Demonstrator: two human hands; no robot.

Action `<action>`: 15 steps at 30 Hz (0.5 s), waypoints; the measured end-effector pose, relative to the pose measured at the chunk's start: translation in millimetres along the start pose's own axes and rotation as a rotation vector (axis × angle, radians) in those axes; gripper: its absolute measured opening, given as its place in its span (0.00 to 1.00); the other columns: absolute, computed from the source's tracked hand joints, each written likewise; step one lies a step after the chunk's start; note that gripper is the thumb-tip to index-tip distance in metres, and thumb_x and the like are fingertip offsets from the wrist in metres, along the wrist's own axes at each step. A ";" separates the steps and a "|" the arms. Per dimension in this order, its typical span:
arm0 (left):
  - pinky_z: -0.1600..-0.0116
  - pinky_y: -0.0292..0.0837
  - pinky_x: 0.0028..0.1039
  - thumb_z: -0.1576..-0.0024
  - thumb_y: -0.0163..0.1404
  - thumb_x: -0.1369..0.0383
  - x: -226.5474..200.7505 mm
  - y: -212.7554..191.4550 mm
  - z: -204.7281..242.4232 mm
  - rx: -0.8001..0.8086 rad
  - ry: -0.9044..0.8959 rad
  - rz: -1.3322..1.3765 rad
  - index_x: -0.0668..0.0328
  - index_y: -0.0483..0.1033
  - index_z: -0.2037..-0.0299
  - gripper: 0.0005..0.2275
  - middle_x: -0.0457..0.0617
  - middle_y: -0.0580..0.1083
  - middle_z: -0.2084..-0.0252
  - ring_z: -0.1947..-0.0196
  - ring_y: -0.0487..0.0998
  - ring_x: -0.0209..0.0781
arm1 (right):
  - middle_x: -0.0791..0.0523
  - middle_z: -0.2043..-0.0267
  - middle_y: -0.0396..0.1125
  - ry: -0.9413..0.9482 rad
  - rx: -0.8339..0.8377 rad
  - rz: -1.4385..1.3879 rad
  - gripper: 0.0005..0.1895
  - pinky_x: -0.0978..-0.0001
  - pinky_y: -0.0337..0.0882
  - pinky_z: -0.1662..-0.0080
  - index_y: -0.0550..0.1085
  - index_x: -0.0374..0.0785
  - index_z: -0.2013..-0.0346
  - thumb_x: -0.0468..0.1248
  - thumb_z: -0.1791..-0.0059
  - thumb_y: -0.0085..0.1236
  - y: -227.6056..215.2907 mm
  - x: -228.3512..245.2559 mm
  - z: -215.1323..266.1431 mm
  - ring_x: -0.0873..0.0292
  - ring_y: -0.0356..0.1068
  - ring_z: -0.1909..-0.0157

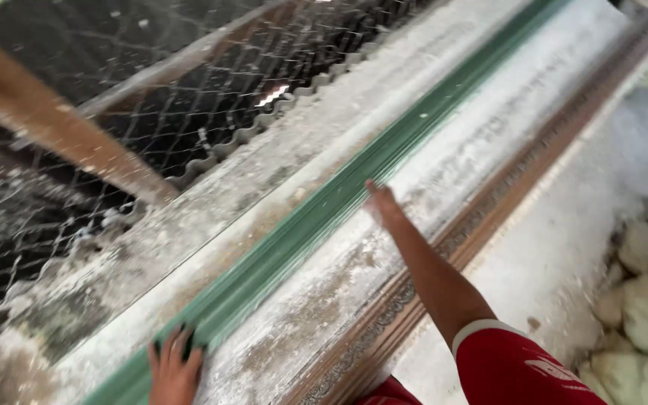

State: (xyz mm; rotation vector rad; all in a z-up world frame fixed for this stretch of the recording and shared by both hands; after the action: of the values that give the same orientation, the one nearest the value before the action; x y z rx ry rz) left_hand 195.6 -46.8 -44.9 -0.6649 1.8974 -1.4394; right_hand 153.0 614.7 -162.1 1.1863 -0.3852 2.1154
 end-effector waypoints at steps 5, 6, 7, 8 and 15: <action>0.28 0.45 0.76 0.54 0.57 0.62 77.5 76.4 94.2 -0.246 0.015 0.148 0.52 0.69 0.60 0.14 0.50 0.74 0.44 0.37 0.72 0.58 | 0.38 0.22 0.35 0.149 0.034 -0.203 0.71 0.42 0.56 0.31 0.31 0.33 0.25 0.60 0.63 0.67 10.4 -51.9 110.9 0.31 0.44 0.25; 0.28 0.45 0.76 0.54 0.57 0.61 68.8 79.8 100.6 -0.243 0.017 0.140 0.51 0.70 0.61 0.14 0.51 0.74 0.44 0.37 0.72 0.58 | 0.38 0.21 0.33 0.192 0.050 -0.257 0.71 0.41 0.54 0.31 0.27 0.34 0.25 0.58 0.62 0.67 14.7 -60.3 131.3 0.30 0.41 0.24; 0.27 0.45 0.77 0.54 0.57 0.61 65.9 75.7 101.2 -0.242 0.017 0.131 0.51 0.70 0.61 0.14 0.51 0.74 0.44 0.37 0.72 0.58 | 0.38 0.21 0.33 0.197 0.046 -0.262 0.71 0.41 0.54 0.31 0.27 0.34 0.25 0.58 0.62 0.67 14.9 -64.3 140.8 0.30 0.41 0.24; 0.27 0.44 0.77 0.53 0.57 0.61 62.3 71.8 102.1 -0.241 0.016 0.123 0.50 0.70 0.61 0.13 0.51 0.74 0.44 0.37 0.72 0.58 | 0.38 0.21 0.33 0.226 0.062 -0.254 0.70 0.40 0.54 0.30 0.26 0.35 0.25 0.57 0.61 0.65 15.4 -68.3 150.8 0.30 0.42 0.25; 0.26 0.42 0.80 0.52 0.58 0.61 14.5 46.0 97.3 -0.263 0.024 0.051 0.46 0.71 0.62 0.12 0.52 0.75 0.44 0.36 0.73 0.59 | 0.38 0.22 0.38 0.342 0.040 0.026 0.57 0.41 0.55 0.31 0.29 0.33 0.25 0.55 0.53 0.52 14.8 3.5 181.6 0.33 0.52 0.27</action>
State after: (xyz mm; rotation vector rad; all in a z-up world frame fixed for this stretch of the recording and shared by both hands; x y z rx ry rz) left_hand 259.2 -106.4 -109.6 -0.7170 2.1292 -1.1815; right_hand 257.7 506.3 -59.7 0.8214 -0.2030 2.3039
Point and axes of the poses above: each hand's wrist, its own z-axis away from the middle knuckle, its own y-axis out of the palm, x = y × z, the point moved 1 cm from there along -z, towards the middle knuckle
